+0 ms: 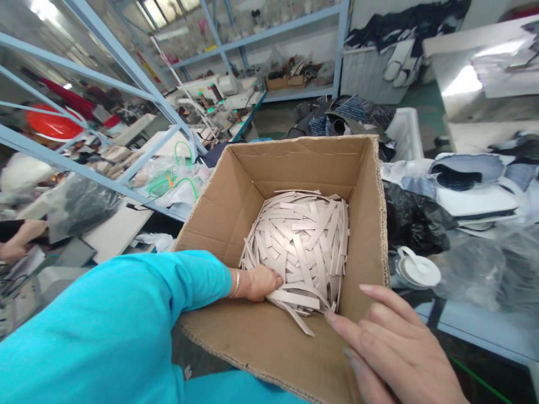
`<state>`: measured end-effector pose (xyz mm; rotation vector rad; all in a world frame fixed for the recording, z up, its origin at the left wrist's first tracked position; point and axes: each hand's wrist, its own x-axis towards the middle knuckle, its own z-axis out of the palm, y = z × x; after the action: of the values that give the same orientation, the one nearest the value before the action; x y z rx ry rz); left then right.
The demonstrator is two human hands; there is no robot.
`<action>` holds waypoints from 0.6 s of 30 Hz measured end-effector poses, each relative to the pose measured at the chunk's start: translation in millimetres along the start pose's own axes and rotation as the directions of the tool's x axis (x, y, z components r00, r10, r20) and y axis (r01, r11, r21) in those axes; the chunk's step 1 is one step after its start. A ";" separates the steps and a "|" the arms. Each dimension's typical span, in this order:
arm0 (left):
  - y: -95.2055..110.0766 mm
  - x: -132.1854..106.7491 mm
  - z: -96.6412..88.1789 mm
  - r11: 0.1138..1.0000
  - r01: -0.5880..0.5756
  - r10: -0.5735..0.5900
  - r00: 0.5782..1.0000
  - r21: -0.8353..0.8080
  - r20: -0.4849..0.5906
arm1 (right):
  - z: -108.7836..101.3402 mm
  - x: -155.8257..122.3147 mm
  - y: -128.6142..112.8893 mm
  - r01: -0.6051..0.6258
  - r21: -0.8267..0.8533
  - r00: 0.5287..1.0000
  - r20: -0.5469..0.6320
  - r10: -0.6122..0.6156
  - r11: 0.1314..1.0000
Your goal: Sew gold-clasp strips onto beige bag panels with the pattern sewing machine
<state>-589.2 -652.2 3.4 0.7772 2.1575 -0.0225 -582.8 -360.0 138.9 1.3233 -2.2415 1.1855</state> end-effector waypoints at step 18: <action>-47.3 -25.4 -102.9 0.719 0.065 -0.215 0.968 -0.692 -0.133 | 6.0 -6.8 6.8 0.036 0.096 0.997 -0.065 -0.030 0.995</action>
<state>-674.6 -676.0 78.2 0.1757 2.1684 0.7743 -583.9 -358.9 127.7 1.3330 -2.1347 1.3214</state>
